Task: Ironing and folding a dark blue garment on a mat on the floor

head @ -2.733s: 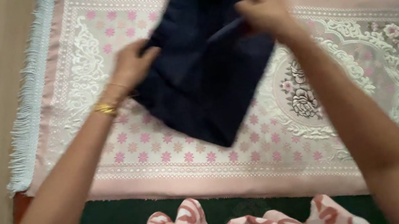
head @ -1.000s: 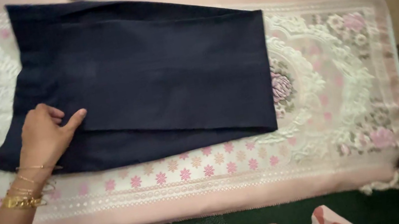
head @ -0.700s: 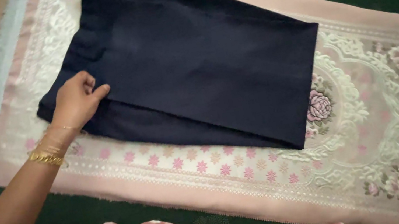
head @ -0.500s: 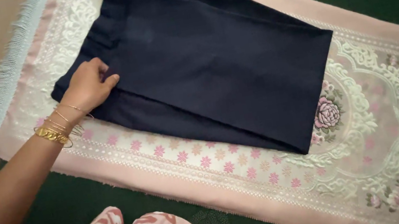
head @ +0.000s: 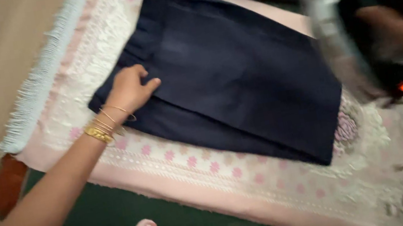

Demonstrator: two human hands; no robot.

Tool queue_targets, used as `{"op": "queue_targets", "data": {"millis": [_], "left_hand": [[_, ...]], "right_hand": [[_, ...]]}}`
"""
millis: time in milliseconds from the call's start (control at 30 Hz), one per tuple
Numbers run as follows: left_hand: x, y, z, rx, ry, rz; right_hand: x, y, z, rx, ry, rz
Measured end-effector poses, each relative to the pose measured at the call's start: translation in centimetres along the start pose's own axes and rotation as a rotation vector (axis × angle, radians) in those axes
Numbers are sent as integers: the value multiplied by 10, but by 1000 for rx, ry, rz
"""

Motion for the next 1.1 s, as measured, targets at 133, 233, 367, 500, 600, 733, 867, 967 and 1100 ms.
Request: {"op": "queue_targets", "data": {"millis": [133,233,367,500,600,733,867,967,1100], "left_hand": [[-7,2,-4,35,45,-180],[-10,-3,-3,-19,36,-273],[-11,6,-1,2,111,-254],[-15,3,1,22,151,-233],[-13,3,-2,30,158,-226],[-5,-3,5,36,114,-185],[-18,-2,7,-20,0,-35],[-35,6,11,-73,-36,13],[-46,10,22,-29,-37,-47]], "right_hand": [[119,-72,88,-40,45,163],[157,-128,137,-65,175,139],[182,-143,165,-36,136,50],[174,-127,164,101,-112,131],[161,-135,140,96,-53,104],[141,-143,136,39,-65,77],[116,-143,128,-15,-59,88],[115,-137,89,0,-58,106],[105,-125,26,65,-174,76]]}}
Point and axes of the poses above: each hand's wrist, its own z-axis towards the middle knuckle, its own y-axis out of the back of the hand, x = y × z, the point moved 2 cm from there along z, towards the middle knuckle, and after that the axes turned 13 degrees about y, right-handed, at the moved point
